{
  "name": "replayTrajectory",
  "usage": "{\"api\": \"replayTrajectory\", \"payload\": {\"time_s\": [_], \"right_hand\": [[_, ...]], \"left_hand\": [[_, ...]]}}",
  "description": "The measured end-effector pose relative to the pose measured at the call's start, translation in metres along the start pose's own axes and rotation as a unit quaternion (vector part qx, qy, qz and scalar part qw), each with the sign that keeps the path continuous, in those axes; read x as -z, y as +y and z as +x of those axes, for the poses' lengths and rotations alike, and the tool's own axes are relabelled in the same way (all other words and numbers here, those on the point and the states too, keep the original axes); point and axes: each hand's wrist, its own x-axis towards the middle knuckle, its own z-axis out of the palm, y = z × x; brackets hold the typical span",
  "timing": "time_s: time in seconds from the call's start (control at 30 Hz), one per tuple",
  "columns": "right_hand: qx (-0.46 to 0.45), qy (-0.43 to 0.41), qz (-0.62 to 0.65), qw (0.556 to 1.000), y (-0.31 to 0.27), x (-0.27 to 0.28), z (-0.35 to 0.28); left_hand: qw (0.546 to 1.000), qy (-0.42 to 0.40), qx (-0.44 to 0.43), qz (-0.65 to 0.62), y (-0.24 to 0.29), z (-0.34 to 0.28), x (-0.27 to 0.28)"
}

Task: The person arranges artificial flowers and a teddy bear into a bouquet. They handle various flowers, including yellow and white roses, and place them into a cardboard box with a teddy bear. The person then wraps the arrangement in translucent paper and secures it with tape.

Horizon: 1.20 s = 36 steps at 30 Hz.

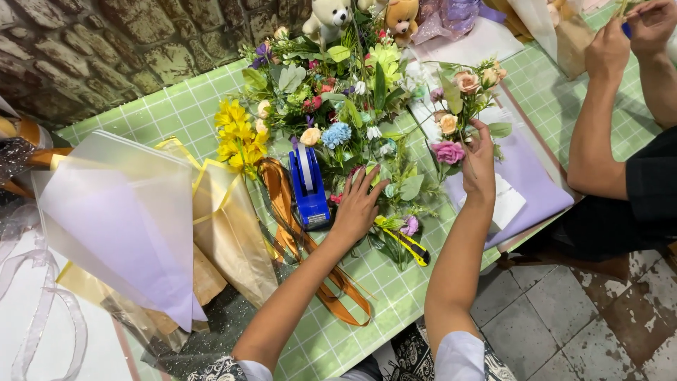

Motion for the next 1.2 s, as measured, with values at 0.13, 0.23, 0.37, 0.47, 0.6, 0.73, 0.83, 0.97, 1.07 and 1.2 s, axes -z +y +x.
{"api": "replayTrajectory", "payload": {"time_s": [0.13,0.23,0.37,0.47,0.6,0.73,0.83,0.97,1.07,1.2], "right_hand": [[0.027,-0.048,0.078,0.995,0.034,0.016,0.016],[0.079,-0.077,0.121,0.987,0.022,-0.001,0.006],[0.019,-0.174,-0.239,0.955,-0.039,-0.04,-0.006],[0.029,-0.164,-0.371,0.914,-0.005,-0.023,0.014],[0.083,0.044,-0.404,0.91,-0.01,-0.002,0.027],[-0.005,0.159,-0.527,0.835,0.024,0.018,0.05],[-0.111,0.064,-0.536,0.835,0.058,0.036,0.065],[-0.046,0.132,-0.517,0.844,0.056,0.037,0.065],[-0.02,0.148,-0.456,0.878,-0.018,-0.002,0.033],[-0.029,-0.014,-0.39,0.92,-0.131,-0.075,-0.02]], "left_hand": [[1.0,0.01,0.009,-0.019,0.01,0.004,0.008],[0.999,0.016,0.014,-0.028,0.018,0.005,0.016],[0.995,0.072,0.026,-0.064,0.016,0.005,0.013],[0.985,0.15,0.023,-0.077,0.015,0.003,0.021],[0.97,0.234,0.025,-0.054,0.001,0.015,0.046],[0.955,0.289,0.049,-0.046,-0.021,0.027,0.112],[0.938,0.331,0.094,-0.03,-0.056,0.035,0.144],[0.915,0.362,0.171,-0.055,-0.115,0.04,0.163],[0.906,0.355,0.226,-0.041,-0.161,0.041,0.159],[0.912,0.324,0.249,-0.037,-0.185,0.047,0.157]]}}
